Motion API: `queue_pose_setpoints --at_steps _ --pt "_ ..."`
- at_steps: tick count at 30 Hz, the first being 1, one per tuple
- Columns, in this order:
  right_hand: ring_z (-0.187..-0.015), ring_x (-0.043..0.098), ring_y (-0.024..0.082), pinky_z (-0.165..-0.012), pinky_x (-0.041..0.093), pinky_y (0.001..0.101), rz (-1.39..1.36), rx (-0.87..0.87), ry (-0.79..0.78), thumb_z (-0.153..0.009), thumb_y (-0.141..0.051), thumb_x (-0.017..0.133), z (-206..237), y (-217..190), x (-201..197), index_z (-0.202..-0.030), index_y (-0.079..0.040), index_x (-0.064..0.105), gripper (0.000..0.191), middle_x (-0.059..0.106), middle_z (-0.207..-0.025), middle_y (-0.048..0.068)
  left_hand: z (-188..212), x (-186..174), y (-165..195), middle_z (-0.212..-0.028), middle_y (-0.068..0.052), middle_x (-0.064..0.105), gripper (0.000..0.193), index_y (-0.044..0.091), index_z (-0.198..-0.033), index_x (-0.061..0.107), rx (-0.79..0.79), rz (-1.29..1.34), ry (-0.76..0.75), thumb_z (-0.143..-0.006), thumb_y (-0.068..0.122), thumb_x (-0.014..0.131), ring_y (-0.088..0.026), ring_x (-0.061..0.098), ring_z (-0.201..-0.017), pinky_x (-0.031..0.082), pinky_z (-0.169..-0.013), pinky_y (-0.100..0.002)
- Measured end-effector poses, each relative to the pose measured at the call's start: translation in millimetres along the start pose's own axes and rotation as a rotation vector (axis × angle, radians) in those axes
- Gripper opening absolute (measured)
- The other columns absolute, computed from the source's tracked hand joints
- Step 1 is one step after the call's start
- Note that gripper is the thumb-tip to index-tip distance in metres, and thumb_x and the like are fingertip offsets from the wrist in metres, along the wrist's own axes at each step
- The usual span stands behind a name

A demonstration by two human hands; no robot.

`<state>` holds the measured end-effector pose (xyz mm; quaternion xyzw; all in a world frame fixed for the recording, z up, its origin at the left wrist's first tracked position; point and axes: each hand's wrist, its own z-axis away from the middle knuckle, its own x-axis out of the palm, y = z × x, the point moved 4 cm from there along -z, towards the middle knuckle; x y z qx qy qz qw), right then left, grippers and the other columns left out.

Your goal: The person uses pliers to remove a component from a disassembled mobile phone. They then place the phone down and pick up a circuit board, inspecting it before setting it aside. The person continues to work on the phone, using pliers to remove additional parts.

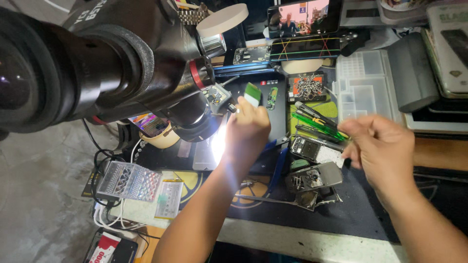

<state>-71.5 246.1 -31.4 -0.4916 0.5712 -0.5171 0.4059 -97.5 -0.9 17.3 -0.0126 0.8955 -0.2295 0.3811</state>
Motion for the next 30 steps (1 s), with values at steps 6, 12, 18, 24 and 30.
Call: queue_pose_setpoints --at_steps 6,12,18,24,30 --pt "-0.064 0.055 0.009 -0.06 0.044 0.0236 0.017 -0.168 0.027 -0.108 -0.002 0.069 5.4 -6.1 -4.2 -0.09 0.004 0.07 0.019 0.065 -0.073 0.004 46.0 -50.6 -9.8 -0.121 -0.032 0.067 0.024 -0.002 -0.103 0.069 0.025 0.25 0.058 -0.083 0.009 0.066 -0.033 0.069 -0.092 0.058 -0.079 -0.035" --pt "-0.064 0.057 0.008 -0.057 0.045 0.0226 -0.052 -0.276 0.085 -0.104 -0.005 0.067 8.0 -26.8 -3.5 -0.103 0.001 0.069 0.006 0.066 -0.08 0.003 109.3 -89.1 -50.9 -0.121 -0.017 0.07 0.023 0.004 -0.101 0.068 -0.323 0.66 0.241 -0.085 0.006 0.084 -0.031 0.069 -0.098 0.057 -0.083 -0.038" --pt "-0.067 0.061 0.008 -0.057 0.047 0.0211 -0.085 -0.183 -0.139 -0.101 -0.008 0.066 2.2 -39.8 18.1 -0.113 -0.002 0.067 0.013 0.067 -0.087 0.003 186.0 -121.9 -109.0 -0.119 -0.012 0.073 0.024 0.002 -0.098 0.069 -0.562 0.806 0.11 -0.078 0.0 0.083 -0.026 0.071 -0.108 0.056 -0.096 -0.036" --pt "-0.068 0.06 0.01 -0.06 0.048 0.023 0.142 -0.212 -0.098 -0.108 -0.012 0.064 16.3 -17.3 13.5 -0.097 0.003 0.067 0.018 0.069 -0.092 0.008 232.8 -138.6 -146.9 -0.116 -0.015 0.07 0.025 0.004 -0.099 0.07 -0.666 0.61 0.004 -0.077 0.004 0.084 -0.024 0.069 -0.105 0.055 -0.091 -0.033" --pt "-0.069 0.064 0.009 -0.067 0.054 0.0219 0.045 -0.251 -0.15 -0.119 -0.014 0.064 13.5 -5.1 4.9 -0.093 0.005 0.065 0.032 0.069 -0.085 0.009 248.5 -130.1 -112.7 -0.112 -0.009 0.068 0.026 0.01 -0.096 0.07 -0.694 0.512 0.064 -0.074 0.012 0.085 -0.024 0.067 -0.104 0.051 -0.09 -0.037"
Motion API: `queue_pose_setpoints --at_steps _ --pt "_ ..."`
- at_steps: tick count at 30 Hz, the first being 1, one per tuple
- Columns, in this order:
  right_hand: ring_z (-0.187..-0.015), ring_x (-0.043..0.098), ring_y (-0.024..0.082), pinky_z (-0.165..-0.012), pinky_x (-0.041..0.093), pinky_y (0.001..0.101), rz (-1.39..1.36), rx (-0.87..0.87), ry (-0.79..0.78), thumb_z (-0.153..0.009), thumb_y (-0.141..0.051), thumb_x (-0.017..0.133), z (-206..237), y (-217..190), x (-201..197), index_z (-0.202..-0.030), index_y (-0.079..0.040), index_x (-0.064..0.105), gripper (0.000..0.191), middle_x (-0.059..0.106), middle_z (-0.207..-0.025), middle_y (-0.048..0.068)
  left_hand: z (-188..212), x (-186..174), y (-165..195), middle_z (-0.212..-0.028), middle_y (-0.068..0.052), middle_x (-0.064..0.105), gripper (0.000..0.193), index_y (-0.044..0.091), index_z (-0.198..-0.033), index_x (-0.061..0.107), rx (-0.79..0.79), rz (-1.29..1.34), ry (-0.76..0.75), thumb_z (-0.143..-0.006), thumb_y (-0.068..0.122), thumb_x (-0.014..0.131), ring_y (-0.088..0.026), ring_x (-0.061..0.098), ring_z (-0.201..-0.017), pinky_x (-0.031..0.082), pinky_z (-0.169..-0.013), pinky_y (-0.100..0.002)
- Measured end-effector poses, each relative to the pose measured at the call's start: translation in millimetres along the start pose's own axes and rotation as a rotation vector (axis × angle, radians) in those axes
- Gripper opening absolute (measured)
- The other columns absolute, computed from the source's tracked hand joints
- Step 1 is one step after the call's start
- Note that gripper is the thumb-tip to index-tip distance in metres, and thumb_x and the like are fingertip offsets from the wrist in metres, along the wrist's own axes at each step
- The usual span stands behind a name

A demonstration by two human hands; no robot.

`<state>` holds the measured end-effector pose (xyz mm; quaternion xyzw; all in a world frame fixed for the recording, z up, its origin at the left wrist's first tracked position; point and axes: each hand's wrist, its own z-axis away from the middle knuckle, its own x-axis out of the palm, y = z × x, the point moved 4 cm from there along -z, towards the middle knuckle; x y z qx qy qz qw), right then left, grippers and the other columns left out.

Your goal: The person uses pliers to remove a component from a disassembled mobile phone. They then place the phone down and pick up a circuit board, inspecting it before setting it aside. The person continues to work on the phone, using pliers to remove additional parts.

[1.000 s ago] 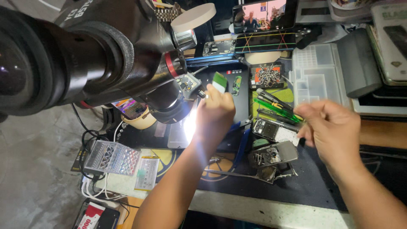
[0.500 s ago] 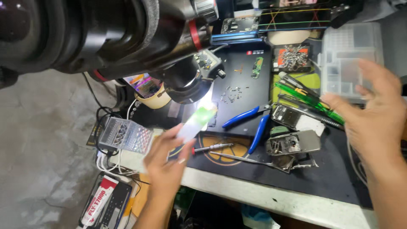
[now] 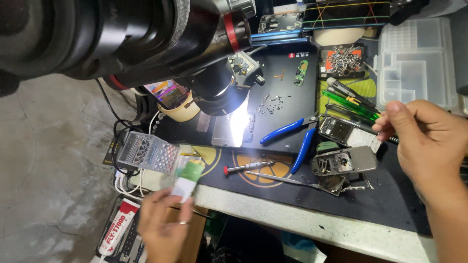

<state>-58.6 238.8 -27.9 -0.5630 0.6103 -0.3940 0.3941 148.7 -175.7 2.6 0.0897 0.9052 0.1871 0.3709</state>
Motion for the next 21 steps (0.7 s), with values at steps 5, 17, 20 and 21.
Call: queue_pose_setpoints --at_steps 5,17,20,21 --pt "-0.069 0.063 0.009 -0.067 0.054 0.0228 -0.032 -0.006 0.019 -0.117 -0.012 0.066 -1.8 1.4 1.1 -0.091 0.005 0.065 0.031 0.069 -0.085 0.009 11.8 29.2 14.4 -0.097 -0.004 0.066 0.028 0.013 -0.094 0.072 0.054 -0.277 -0.085 -0.071 0.021 0.087 -0.029 0.063 -0.099 0.041 -0.093 -0.044" --pt "-0.07 0.064 0.012 -0.064 0.055 0.0261 -0.115 -0.076 0.182 -0.118 -0.007 0.063 -13.8 -8.8 -23.9 -0.096 0.006 0.063 0.025 0.069 -0.09 0.012 36.6 45.9 -17.3 -0.103 -0.008 0.063 0.029 0.014 -0.093 0.073 0.206 -0.041 0.009 -0.07 0.021 0.088 -0.026 0.065 -0.095 0.056 -0.076 -0.035" --pt "-0.067 0.063 0.014 -0.065 0.058 0.0295 -0.222 -0.131 0.305 -0.117 -0.005 0.062 -20.0 -14.4 -40.4 -0.112 0.003 0.057 0.01 0.067 -0.096 0.013 34.0 44.8 -22.6 -0.103 -0.007 0.065 0.031 0.015 -0.093 0.074 0.166 -0.072 0.029 -0.07 0.025 0.091 -0.023 0.069 -0.085 0.058 -0.074 -0.035" --pt "-0.064 0.062 0.015 -0.065 0.059 0.031 -0.264 -0.134 0.343 -0.116 -0.003 0.061 -23.6 -14.9 -46.6 -0.114 0.002 0.055 0.008 0.065 -0.096 0.013 31.3 47.9 -20.8 -0.099 -0.006 0.066 0.03 0.015 -0.091 0.074 0.201 -0.122 0.021 -0.068 0.025 0.091 -0.025 0.069 -0.084 0.056 -0.073 -0.036"
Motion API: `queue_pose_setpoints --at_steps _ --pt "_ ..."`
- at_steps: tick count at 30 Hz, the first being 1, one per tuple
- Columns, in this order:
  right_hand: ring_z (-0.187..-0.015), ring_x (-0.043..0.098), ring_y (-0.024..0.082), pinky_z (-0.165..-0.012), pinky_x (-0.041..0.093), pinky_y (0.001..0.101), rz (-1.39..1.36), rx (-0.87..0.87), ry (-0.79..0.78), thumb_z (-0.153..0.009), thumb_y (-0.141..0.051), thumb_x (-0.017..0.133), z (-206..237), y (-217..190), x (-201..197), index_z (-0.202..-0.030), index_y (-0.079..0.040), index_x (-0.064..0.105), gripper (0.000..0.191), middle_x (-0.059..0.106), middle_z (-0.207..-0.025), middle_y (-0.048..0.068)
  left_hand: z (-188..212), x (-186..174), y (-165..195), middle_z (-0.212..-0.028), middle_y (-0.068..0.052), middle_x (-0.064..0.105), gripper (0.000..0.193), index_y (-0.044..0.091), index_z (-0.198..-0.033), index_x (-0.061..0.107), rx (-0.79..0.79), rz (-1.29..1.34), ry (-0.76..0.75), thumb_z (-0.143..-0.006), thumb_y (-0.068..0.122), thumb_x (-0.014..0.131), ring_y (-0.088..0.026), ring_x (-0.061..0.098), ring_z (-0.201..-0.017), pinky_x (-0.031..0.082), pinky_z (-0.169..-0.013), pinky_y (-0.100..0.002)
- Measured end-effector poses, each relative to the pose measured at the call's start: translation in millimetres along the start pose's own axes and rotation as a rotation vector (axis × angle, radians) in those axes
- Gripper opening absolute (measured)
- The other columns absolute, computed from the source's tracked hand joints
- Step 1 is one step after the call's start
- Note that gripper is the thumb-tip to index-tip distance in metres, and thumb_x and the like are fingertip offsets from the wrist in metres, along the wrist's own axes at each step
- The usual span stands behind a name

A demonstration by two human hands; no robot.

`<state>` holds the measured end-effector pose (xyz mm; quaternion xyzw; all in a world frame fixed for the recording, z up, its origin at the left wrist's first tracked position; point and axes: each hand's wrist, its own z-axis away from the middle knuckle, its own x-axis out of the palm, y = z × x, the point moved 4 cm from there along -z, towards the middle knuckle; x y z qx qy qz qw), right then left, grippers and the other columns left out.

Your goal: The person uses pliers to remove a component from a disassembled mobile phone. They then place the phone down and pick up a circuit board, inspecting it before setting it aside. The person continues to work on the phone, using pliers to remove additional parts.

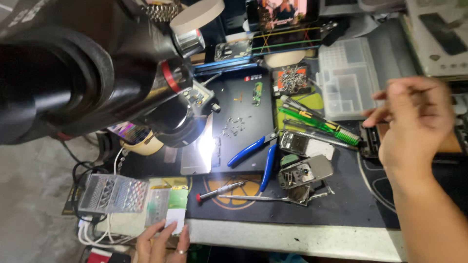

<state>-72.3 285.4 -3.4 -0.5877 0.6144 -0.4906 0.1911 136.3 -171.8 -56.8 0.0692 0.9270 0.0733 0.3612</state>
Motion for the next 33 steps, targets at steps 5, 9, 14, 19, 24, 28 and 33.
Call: queue_pose_setpoints --at_steps 5,9,14,19,24,28,33 --pt "-0.056 0.058 0.02 -0.061 0.058 0.0362 -0.114 0.021 0.108 -0.114 0.005 0.058 -20.1 -0.7 -22.7 -0.115 0.0 0.051 0.008 0.061 -0.093 0.016 -8.9 9.9 7.7 -0.087 -0.001 0.069 0.028 0.018 -0.083 0.073 0.087 -0.125 -0.011 -0.064 0.03 0.091 -0.026 0.067 -0.079 0.052 -0.071 -0.04" --pt "-0.056 0.059 0.019 -0.058 0.057 0.0341 -0.202 0.092 0.13 -0.112 0.004 0.058 -32.7 1.5 -38.6 -0.117 -0.002 0.053 0.009 0.064 -0.093 0.017 -4.9 10.1 -2.0 -0.086 -0.004 0.071 0.028 0.015 -0.083 0.074 0.195 -0.113 -0.001 -0.065 0.031 0.088 -0.027 0.067 -0.075 0.052 -0.07 -0.039" --pt "-0.07 0.065 0.014 -0.058 0.054 0.0264 0.067 0.135 0.02 -0.111 0.001 0.06 -46.4 -9.7 -57.5 -0.113 -0.003 0.057 0.005 0.064 -0.094 0.01 -5.9 18.5 -26.7 -0.08 -0.007 0.072 0.026 0.011 -0.08 0.071 0.232 -0.052 -0.106 -0.068 0.028 0.087 -0.025 0.067 -0.067 0.053 -0.069 -0.037" --pt "-0.066 0.059 0.014 -0.055 0.05 0.0269 0.497 0.291 -0.266 -0.1 -0.005 0.071 -32.0 -3.3 -34.1 -0.114 -0.006 0.068 0.015 0.064 -0.09 0.009 -14.4 8.0 -10.1 -0.083 -0.008 0.07 0.03 0.011 -0.077 0.073 0.197 -0.128 -0.102 -0.062 0.032 0.088 -0.028 0.068 -0.072 0.051 -0.073 -0.042" --pt "-0.096 0.064 0.023 -0.086 0.05 0.0387 0.917 -0.137 -0.737 -0.081 -0.025 0.078 11.0 -5.3 37.8 -0.106 -0.014 0.076 0.028 0.073 -0.093 0.002 -39.6 2.4 42.3 -0.088 -0.005 0.065 0.022 0.012 -0.076 0.065 0.167 0.002 -0.001 -0.075 0.02 0.086 -0.028 0.063 -0.085 0.045 -0.087 -0.046" --pt "-0.104 0.061 0.027 -0.091 0.042 0.0428 1.12 -0.145 -0.864 -0.075 -0.044 0.076 37.2 -1.8 66.6 -0.109 -0.017 0.076 0.043 0.069 -0.103 0.004 -65.8 7.7 89.2 -0.083 -0.002 0.061 0.031 0.016 -0.072 0.056 0.275 0.268 -0.17 -0.077 0.013 0.086 -0.025 0.063 -0.086 0.044 -0.082 -0.043" --pt "-0.106 0.062 0.026 -0.091 0.042 0.0427 1.211 -0.138 -0.84 -0.081 -0.047 0.073 37.9 -3.6 66.3 -0.111 -0.018 0.075 0.042 0.069 -0.106 0.004 -76.0 32.6 172.8 -0.11 -0.004 0.068 0.021 0.011 -0.097 0.067 0.392 0.314 -0.125 -0.087 0.023 0.08 -0.027 0.062 -0.105 0.04 -0.097 -0.05"
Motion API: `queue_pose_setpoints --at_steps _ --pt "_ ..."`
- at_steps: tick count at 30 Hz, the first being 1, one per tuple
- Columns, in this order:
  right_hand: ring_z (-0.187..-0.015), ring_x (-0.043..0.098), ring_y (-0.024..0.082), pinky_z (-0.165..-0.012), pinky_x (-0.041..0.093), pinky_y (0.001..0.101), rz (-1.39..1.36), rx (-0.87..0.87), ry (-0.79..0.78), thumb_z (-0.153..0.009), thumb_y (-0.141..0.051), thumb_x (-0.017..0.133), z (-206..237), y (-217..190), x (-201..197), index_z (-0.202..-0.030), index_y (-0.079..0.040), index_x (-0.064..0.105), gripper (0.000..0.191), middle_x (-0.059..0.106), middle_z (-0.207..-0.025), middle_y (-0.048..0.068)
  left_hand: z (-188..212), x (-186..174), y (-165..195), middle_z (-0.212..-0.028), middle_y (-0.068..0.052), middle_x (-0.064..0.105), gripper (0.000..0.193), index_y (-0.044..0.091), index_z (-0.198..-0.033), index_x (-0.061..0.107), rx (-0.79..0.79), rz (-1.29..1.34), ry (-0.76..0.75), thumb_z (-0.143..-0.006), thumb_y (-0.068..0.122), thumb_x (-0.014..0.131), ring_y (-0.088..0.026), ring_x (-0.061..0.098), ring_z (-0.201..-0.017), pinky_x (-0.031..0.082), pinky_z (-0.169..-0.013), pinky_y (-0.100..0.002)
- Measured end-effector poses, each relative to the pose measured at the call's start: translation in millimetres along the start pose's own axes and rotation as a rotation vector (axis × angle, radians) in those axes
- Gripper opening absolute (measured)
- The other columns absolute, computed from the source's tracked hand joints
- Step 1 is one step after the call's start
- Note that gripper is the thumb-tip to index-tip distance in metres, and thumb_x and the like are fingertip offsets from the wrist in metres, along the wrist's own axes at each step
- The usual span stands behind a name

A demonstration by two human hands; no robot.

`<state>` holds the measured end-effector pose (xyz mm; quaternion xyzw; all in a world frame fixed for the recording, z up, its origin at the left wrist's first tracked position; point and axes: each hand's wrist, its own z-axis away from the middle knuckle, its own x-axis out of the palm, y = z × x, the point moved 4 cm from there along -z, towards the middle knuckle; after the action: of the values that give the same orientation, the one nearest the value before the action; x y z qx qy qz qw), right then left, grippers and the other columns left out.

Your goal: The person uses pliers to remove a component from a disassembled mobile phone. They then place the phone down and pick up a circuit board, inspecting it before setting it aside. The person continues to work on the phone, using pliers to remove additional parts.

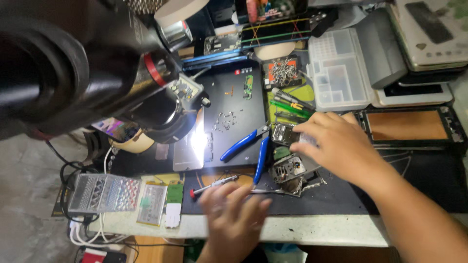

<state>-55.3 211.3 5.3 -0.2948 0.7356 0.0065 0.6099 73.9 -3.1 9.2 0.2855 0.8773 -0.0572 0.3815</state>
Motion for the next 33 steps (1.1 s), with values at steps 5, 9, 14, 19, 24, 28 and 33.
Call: queue_pose_setpoints --at_steps 5,9,14,19,24,28,33 --pt "-0.102 0.065 0.023 -0.09 0.043 0.0418 0.091 0.097 -0.043 -0.084 -0.041 0.069 0.6 8.5 -3.2 -0.111 -0.022 0.075 0.033 0.071 -0.107 0.0 -23.0 31.7 28.8 -0.131 -0.008 0.068 0.032 0.01 -0.125 0.071 0.082 -0.109 -0.155 -0.095 0.022 0.069 -0.027 0.055 -0.122 0.034 -0.106 -0.048" --pt "-0.1 0.065 0.024 -0.09 0.043 0.042 0.111 0.063 -0.016 -0.081 -0.04 0.07 1.9 6.5 -5.6 -0.112 -0.02 0.074 0.038 0.07 -0.105 0.002 -25.7 41.3 32.9 -0.131 -0.009 0.067 0.034 0.009 -0.127 0.071 0.126 -0.163 -0.231 -0.097 0.022 0.064 -0.026 0.055 -0.124 0.03 -0.109 -0.048" --pt "-0.105 0.063 0.023 -0.091 0.043 0.0425 0.088 0.043 -0.047 -0.08 -0.041 0.071 1.5 4.7 -3.6 -0.114 -0.019 0.074 0.041 0.07 -0.106 0.001 -11.7 36.7 26.1 -0.133 -0.006 0.068 0.028 0.008 -0.119 0.071 0.125 -0.109 -0.288 -0.094 0.019 0.063 -0.025 0.056 -0.125 0.029 -0.112 -0.049" --pt "-0.107 0.062 0.021 -0.091 0.042 0.0422 0.088 0.044 -0.115 -0.077 -0.045 0.072 0.7 2.5 -1.3 -0.118 -0.02 0.073 0.048 0.069 -0.104 0.0 -7.7 33.4 20.4 -0.131 -0.007 0.068 0.027 0.007 -0.116 0.071 0.141 -0.122 -0.308 -0.093 0.017 0.062 -0.025 0.056 -0.124 0.029 -0.112 -0.048" --pt "-0.105 0.061 0.024 -0.091 0.042 0.0432 0.103 0.039 -0.088 -0.073 -0.048 0.074 2.1 0.0 -4.5 -0.121 -0.021 0.075 0.055 0.069 -0.105 0.003 -11.1 30.0 18.3 -0.127 -0.008 0.067 0.024 0.007 -0.113 0.071 0.11 -0.075 -0.327 -0.091 0.016 0.064 -0.026 0.056 -0.123 0.032 -0.108 -0.046" --pt "-0.105 0.065 0.022 -0.09 0.043 0.0423 0.052 0.089 -0.159 -0.073 -0.049 0.077 1.3 3.2 -2.6 -0.115 -0.019 0.072 0.052 0.072 -0.105 0.002 -18.9 30.8 19.0 -0.131 -0.007 0.065 0.023 0.009 -0.117 0.07 0.067 -0.026 -0.266 -0.096 0.019 0.065 -0.025 0.055 -0.123 0.033 -0.106 -0.045" --pt "-0.098 0.068 0.022 -0.092 0.044 0.0405 -0.004 0.199 -0.22 -0.075 -0.05 0.081 1.4 9.6 -0.6 -0.108 -0.019 0.068 0.048 0.074 -0.103 0.0 -36.0 46.4 20.1 -0.133 -0.012 0.064 0.041 0.008 -0.127 0.066 0.075 -0.127 -0.278 -0.096 0.035 0.066 -0.027 0.052 -0.121 0.031 -0.104 -0.046"
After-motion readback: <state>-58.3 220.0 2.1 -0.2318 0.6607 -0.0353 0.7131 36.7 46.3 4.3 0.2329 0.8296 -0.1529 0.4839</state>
